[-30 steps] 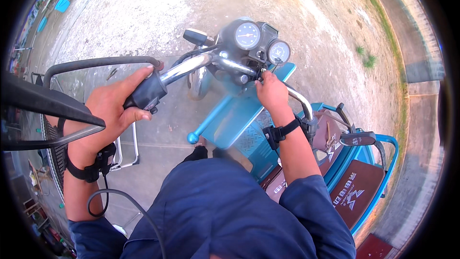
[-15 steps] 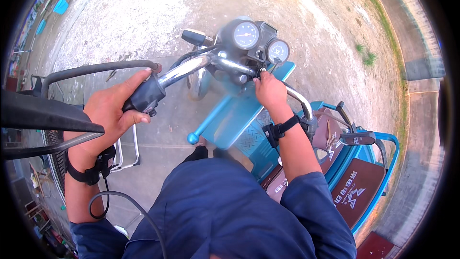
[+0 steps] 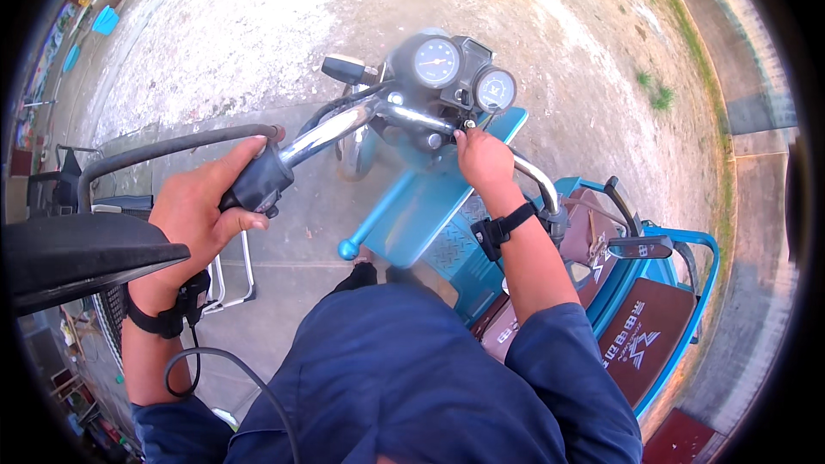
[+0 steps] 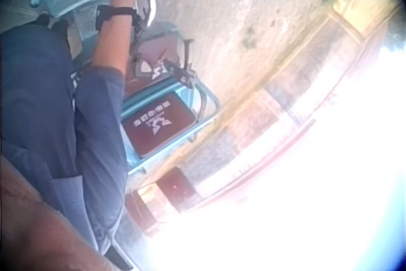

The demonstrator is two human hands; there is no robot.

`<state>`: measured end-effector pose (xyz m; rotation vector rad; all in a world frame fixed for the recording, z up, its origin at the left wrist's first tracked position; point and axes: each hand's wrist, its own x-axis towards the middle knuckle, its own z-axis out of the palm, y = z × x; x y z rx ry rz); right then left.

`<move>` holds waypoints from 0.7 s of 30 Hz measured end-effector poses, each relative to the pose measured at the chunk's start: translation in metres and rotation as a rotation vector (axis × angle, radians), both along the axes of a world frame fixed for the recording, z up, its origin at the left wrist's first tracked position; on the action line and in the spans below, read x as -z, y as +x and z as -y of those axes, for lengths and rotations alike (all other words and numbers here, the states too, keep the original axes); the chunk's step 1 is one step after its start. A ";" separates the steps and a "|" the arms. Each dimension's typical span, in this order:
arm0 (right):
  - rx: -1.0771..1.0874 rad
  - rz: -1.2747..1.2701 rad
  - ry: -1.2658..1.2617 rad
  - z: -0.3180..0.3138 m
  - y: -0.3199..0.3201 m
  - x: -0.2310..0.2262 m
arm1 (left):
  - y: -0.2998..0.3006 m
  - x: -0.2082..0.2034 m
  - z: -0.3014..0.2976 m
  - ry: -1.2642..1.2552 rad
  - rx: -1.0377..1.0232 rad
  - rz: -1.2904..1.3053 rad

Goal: The person uses a wrench to tighten a bolt on the handlebar of a blue tricycle, then rotates the handlebars and operates a switch near the dashboard.

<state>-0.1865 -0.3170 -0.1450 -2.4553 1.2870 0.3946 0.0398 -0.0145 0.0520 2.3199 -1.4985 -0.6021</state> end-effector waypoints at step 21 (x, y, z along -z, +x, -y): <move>0.146 0.397 -0.185 -0.015 -0.016 0.038 | -0.011 0.086 -0.045 0.026 0.122 0.251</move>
